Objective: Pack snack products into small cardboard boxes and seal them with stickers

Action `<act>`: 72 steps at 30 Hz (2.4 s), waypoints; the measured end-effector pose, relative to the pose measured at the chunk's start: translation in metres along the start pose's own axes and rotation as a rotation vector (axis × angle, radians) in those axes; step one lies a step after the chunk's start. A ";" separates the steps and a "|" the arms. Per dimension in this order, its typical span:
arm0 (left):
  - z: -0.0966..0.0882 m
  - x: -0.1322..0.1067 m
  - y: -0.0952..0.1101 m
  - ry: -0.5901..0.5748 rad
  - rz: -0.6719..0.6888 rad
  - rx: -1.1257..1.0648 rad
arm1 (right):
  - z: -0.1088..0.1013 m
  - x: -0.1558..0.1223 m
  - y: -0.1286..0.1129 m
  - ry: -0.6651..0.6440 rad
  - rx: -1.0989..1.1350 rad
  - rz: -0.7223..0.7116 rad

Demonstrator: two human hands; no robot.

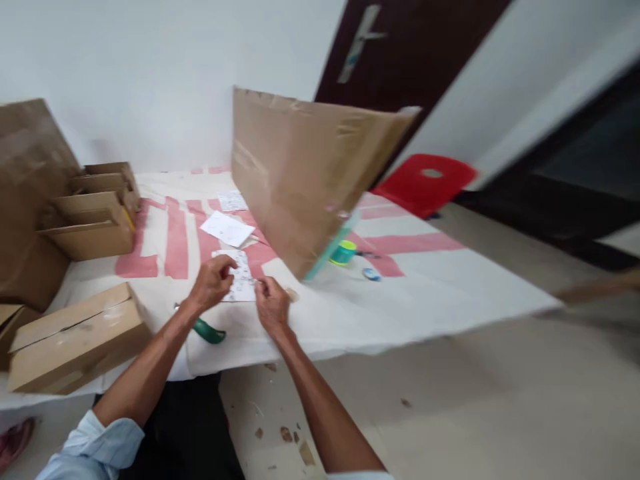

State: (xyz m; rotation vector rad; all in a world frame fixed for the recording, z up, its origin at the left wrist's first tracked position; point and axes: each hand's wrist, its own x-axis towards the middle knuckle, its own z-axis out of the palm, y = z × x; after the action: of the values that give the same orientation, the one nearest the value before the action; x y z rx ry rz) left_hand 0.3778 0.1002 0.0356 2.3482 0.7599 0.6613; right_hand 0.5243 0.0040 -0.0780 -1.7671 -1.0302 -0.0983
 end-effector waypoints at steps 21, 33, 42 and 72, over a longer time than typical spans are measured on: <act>-0.198 -0.336 -0.085 0.504 -0.510 -0.213 | 0.057 -0.069 -0.194 -0.720 0.419 -0.446; -0.174 -0.312 -0.114 0.431 -0.304 -0.175 | 0.070 -0.062 -0.166 -0.672 0.476 -0.157; -0.178 -0.277 -0.074 0.501 -0.072 0.037 | 0.055 -0.039 -0.166 -0.604 0.402 -0.062; -0.219 -0.264 -0.054 0.205 -0.100 0.080 | 0.063 -0.009 -0.236 -0.755 0.201 -0.758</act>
State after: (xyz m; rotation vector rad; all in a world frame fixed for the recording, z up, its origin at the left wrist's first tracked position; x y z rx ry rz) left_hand 0.0382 0.0464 0.0847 2.3191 1.0041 0.8515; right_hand 0.3351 0.0709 0.0611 -1.1438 -2.1383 0.2160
